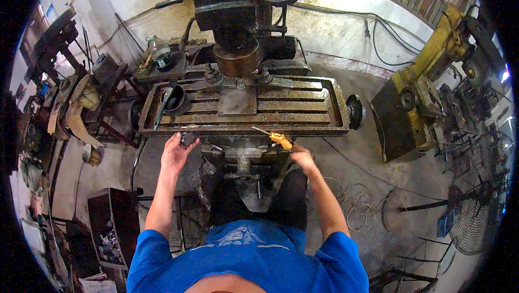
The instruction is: The person operates a drill press in a workshop, repeatedly placing small metal pieces under the drill bit, lowering the lever to drill, and then removing the pieces. They use a screwdriver to assist in positioning and handling the metal pieces on the machine table.
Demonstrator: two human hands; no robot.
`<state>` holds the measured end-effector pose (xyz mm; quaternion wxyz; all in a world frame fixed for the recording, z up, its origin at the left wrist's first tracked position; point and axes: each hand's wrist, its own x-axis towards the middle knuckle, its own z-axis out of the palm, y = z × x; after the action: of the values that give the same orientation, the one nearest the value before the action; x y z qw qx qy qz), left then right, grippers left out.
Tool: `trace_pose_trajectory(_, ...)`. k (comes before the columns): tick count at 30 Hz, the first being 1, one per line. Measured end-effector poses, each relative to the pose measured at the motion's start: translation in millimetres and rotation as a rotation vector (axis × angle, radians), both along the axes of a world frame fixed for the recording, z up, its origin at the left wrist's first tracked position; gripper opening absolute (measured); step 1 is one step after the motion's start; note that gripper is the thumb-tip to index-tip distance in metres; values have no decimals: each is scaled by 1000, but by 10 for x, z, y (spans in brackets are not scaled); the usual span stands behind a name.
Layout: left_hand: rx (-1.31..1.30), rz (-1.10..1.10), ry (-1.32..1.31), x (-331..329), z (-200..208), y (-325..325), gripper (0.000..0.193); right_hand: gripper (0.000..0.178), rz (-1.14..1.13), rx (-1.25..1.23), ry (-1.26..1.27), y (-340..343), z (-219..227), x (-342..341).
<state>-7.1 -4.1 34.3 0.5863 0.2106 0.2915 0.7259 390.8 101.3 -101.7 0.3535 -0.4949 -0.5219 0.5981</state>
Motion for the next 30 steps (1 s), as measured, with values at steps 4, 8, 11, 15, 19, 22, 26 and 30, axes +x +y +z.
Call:
trace_pose_trajectory(4, 7, -59, 81, -21, 17, -68, 13, 29, -120, -43, -177, 292, -419, -277)
trace_pose_trajectory(8, -45, -19, 135, -36, 28, -127, 13, 21, -3, 244, -320, 199, -242, -240)
trace_pose_trajectory(11, -44, 0, 70, -57, -113, -227, 13, 27, 41, 423, -243, -12, 580, -192)
trace_pose_trajectory(15, -44, -99, -7, 75, -327, -198, 14, 58, 212, 308, -45, -163, 1514, -230)
trace_pose_trajectory(19, -57, -135, -104, 246, -491, -150, 19, 40, 391, 605, -1100, -241, 1814, -610)
trace_pose_trajectory(22, -92, -162, -90, 235, -446, -208, 19, 29, 334, 649, -1323, 31, 1826, -999)
trace_pose_trajectory(26, -126, -132, 12, 135, -323, -324, 19, 27, 206, 627, -1321, 495, 1824, -1441)
trace_pose_trajectory(30, -215, -110, 70, -22, -285, -464, 20, 31, 199, 569, -1200, 542, 1758, -1487)
